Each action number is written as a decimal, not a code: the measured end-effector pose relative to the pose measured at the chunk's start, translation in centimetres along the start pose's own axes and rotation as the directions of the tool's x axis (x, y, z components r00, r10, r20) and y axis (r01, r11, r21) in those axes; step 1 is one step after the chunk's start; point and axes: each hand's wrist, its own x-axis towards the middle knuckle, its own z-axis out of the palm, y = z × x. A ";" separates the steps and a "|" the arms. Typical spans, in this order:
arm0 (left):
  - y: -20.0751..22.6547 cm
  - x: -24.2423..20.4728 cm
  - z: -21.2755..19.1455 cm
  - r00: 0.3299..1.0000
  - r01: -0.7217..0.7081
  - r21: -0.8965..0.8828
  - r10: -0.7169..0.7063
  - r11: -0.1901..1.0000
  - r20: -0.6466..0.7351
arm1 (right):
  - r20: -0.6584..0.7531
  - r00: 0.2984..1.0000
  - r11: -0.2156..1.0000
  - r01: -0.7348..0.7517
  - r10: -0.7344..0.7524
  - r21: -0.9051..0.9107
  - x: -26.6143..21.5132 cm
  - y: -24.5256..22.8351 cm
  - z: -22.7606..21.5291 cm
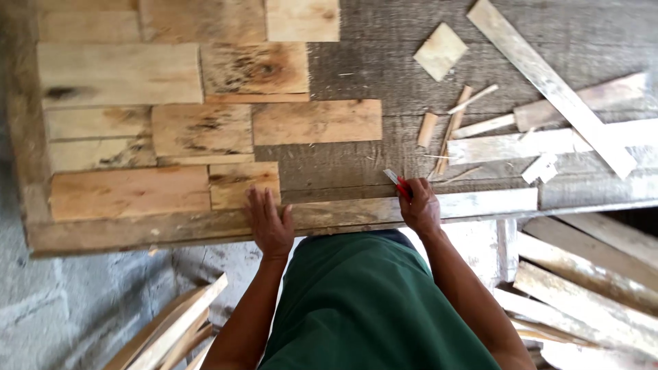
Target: Arranging and trimming thin wooden veneers to cover a wooden surface.
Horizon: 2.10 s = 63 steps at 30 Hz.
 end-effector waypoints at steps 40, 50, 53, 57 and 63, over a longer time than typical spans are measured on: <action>26.3 2.5 11.2 0.797 -0.186 0.125 0.075 0.975 0.599 | 0.227 0.965 0.946 0.191 -0.132 -0.263 18.1 27.8 -15.9; 27.8 3.5 11.2 0.761 -0.073 0.185 -0.065 0.980 0.645 | 0.218 0.964 0.929 0.216 -0.153 -0.301 19.8 29.6 -14.7; 28.0 3.5 11.1 0.765 -0.049 0.153 -0.061 0.987 0.641 | 0.185 0.967 0.929 0.224 -0.174 -0.295 19.4 29.4 -14.6; 27.9 3.7 11.5 0.763 -0.059 0.172 -0.066 0.983 0.643 | 0.249 0.968 0.950 0.043 0.037 -0.309 18.3 26.5 -15.6; 28.0 3.8 11.3 0.738 -0.058 0.181 -0.080 0.982 0.670 | 0.332 0.861 0.915 0.309 -0.385 0.260 13.2 27.6 -14.1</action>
